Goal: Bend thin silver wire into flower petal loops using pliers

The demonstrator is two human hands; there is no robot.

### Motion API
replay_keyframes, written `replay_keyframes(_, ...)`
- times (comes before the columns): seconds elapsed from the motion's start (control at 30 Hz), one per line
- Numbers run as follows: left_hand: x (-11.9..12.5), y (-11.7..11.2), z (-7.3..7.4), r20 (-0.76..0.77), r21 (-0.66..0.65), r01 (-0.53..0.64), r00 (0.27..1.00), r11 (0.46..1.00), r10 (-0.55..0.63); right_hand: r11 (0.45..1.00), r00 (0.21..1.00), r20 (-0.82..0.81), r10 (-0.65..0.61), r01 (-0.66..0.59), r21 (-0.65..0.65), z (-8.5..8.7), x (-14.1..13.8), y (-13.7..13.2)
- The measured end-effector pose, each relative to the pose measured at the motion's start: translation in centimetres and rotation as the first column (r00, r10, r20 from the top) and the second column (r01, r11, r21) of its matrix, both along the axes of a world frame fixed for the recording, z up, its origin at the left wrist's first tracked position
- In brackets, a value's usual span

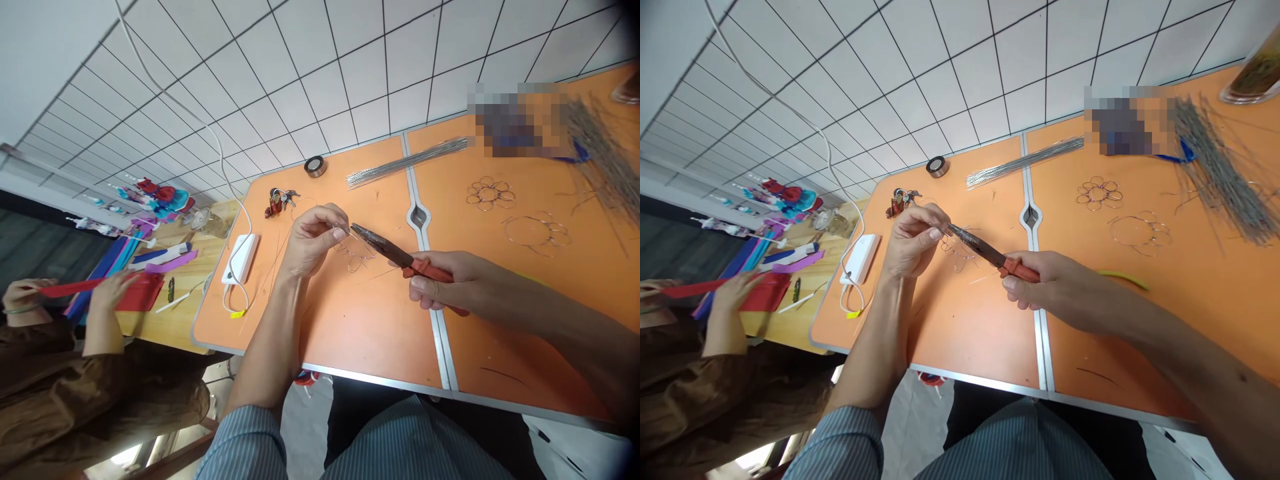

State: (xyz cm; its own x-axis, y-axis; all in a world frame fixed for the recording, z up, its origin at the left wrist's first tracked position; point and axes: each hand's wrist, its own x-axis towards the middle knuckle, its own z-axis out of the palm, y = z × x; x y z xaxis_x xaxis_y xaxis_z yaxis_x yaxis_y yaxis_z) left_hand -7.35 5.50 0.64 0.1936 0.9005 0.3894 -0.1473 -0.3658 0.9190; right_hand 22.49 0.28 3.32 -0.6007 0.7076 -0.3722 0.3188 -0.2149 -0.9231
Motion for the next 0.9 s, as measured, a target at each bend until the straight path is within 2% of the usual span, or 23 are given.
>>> replay_keyframes(0.13, -0.18, 0.0, 0.12, 0.006, 0.007, 0.001, 1.0, 1.0, -0.001, 1.0, 0.999, 0.029, 0.021, -0.021, 0.0, 0.12, 0.14, 0.06)
replay_keyframes(0.53, -0.23, 0.11, 0.07, 0.03, -0.025, 0.115, 0.993, 0.993, -0.114, 0.993, 0.995, 0.049, 0.082, -0.085, 0.078, -0.18, 0.05, 0.18)
replay_keyframes(0.73, -0.18, 0.13, -0.07, 0.035, -0.063, 0.103, 0.994, 0.993, -0.101, 0.991, 0.995, 0.039, 0.087, -0.091, 0.096, -0.14, 0.05, 0.16)
replay_keyframes(0.9, -0.18, 0.11, -0.12, 0.038, -0.058, 0.136, 0.99, 0.989, -0.134, 0.988, 0.994, 0.04, 0.103, -0.107, 0.108, -0.31, 0.12, 0.1)
